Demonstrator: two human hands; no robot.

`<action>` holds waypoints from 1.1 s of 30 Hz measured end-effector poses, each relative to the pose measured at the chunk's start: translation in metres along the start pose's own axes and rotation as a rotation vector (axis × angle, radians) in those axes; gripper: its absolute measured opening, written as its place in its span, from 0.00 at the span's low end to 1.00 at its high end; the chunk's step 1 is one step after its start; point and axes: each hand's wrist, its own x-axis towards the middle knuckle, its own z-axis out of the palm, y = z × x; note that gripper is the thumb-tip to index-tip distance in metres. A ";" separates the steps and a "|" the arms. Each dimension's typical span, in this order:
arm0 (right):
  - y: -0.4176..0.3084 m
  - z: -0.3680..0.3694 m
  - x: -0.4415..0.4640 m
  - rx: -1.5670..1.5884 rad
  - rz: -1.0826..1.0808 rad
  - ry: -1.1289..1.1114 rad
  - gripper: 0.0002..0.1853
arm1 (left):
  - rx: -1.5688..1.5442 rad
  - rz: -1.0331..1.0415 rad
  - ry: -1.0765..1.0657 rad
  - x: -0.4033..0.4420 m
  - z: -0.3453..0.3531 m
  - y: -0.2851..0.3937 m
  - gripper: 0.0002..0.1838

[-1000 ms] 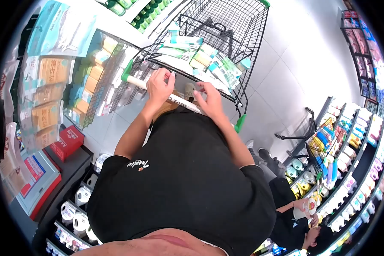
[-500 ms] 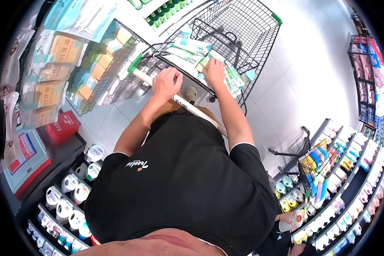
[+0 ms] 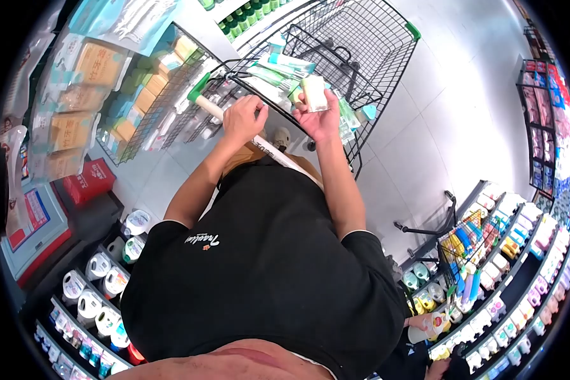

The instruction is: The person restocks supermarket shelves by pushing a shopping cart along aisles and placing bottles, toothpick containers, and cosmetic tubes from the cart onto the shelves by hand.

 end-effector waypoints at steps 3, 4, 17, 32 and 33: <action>0.007 0.011 -0.009 0.057 0.040 -0.102 0.37 | -0.020 0.006 0.009 0.000 -0.001 0.002 0.11; 0.008 0.015 -0.015 0.081 0.019 -0.063 0.35 | -0.020 -0.029 -0.058 -0.001 -0.001 0.000 0.10; 0.048 0.038 -0.037 -0.122 0.028 0.166 0.22 | -0.608 -0.168 -0.337 -0.033 0.014 0.068 0.58; 0.064 0.019 -0.045 -0.214 -0.052 0.441 0.29 | -0.303 -0.235 -0.750 -0.021 0.018 0.077 0.60; 0.068 0.022 -0.049 -0.283 -0.167 0.461 0.31 | -0.310 -0.203 -0.772 -0.018 0.016 0.080 0.60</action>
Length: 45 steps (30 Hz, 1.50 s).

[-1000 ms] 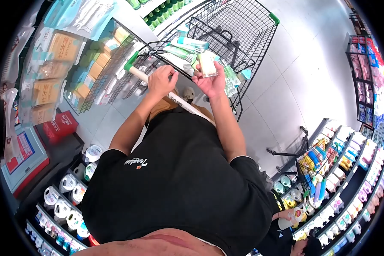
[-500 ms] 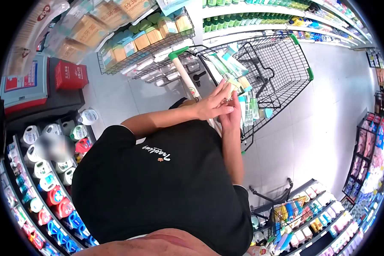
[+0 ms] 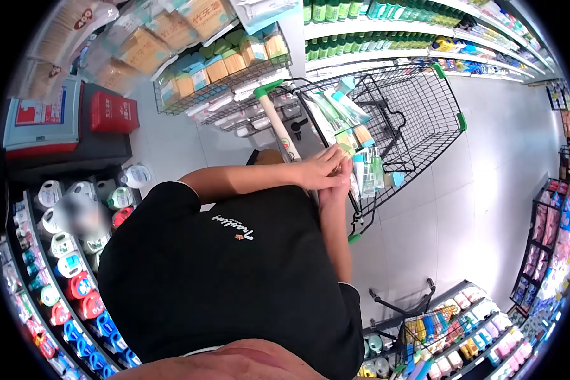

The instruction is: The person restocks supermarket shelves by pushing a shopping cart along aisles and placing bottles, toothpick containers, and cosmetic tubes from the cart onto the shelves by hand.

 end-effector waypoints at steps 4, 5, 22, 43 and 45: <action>-0.017 0.010 -0.026 -0.283 -0.401 0.053 0.41 | 0.015 0.144 -0.065 0.002 -0.006 0.028 0.62; -0.023 0.016 -0.032 -0.302 -0.480 0.089 0.42 | 0.005 0.179 -0.078 0.006 -0.005 0.034 0.62; 0.019 0.112 -0.034 -0.792 -0.207 -0.129 0.31 | -1.221 0.015 -0.083 -0.091 -0.111 -0.013 0.31; 0.180 0.328 -0.007 -1.017 -0.239 -0.969 0.34 | 0.243 -0.118 1.092 -0.274 -0.201 -0.099 0.49; 0.191 0.334 0.003 -1.023 -0.421 -0.995 0.32 | 0.371 -0.145 1.101 -0.275 -0.208 -0.106 0.49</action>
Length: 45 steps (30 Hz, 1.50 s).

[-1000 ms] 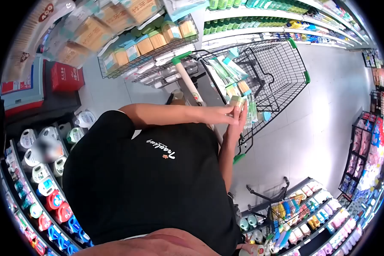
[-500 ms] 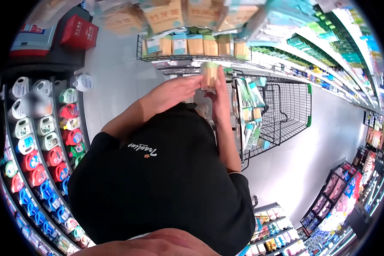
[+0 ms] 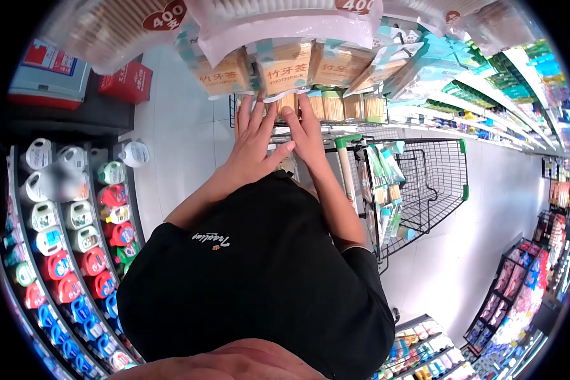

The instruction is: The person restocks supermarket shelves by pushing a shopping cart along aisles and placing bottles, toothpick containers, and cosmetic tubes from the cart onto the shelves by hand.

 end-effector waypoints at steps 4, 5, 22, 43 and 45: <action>-0.008 -0.004 0.003 -0.211 0.089 0.018 0.25 | 0.071 0.005 -0.052 0.010 0.005 -0.011 0.46; -0.010 -0.004 0.003 -0.268 0.141 0.008 0.24 | 0.078 -0.012 -0.098 0.011 0.005 -0.013 0.46; 0.019 -0.004 -0.016 -0.864 -0.217 0.173 0.27 | 0.139 0.009 -0.114 0.008 0.013 -0.010 0.43; 0.014 -0.092 -0.156 0.898 0.318 0.476 0.14 | -0.464 0.591 -0.249 0.026 0.113 0.098 0.30; 0.014 -0.103 -0.174 0.948 0.325 0.500 0.14 | -0.501 0.673 -0.294 0.029 0.128 0.111 0.30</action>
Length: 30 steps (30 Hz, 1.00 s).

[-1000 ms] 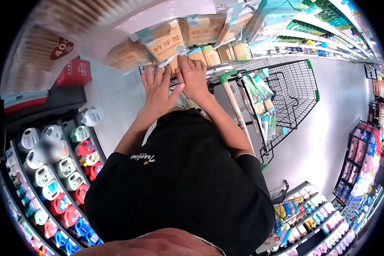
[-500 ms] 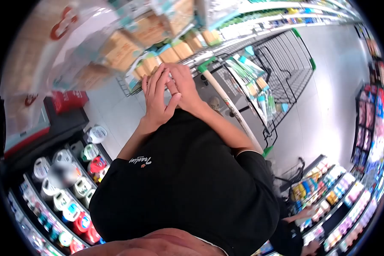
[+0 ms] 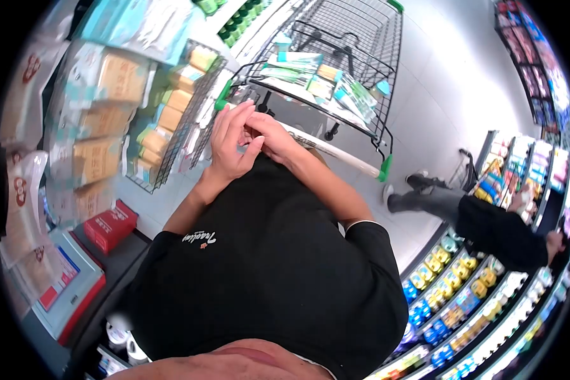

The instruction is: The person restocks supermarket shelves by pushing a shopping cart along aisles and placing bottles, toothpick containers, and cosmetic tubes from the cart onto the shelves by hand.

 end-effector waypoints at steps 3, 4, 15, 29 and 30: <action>-0.010 -0.027 -0.020 -0.010 -0.148 0.056 0.14 | -0.042 0.115 -0.083 0.014 0.024 0.004 0.29; -0.010 -0.046 -0.026 -0.040 -0.199 0.032 0.14 | -0.059 0.151 -0.107 0.020 0.031 0.005 0.29; -0.014 -0.153 -0.123 -0.698 -0.476 0.705 0.22 | 0.126 -0.193 -0.244 0.012 0.125 -0.057 0.18; -0.031 -0.148 -0.090 -1.451 -0.309 0.243 0.14 | 0.245 -0.248 -0.029 -0.004 0.140 -0.047 0.11; -0.030 -0.145 -0.091 -1.463 -0.305 0.224 0.14 | 0.286 -0.269 0.011 -0.002 0.140 -0.045 0.10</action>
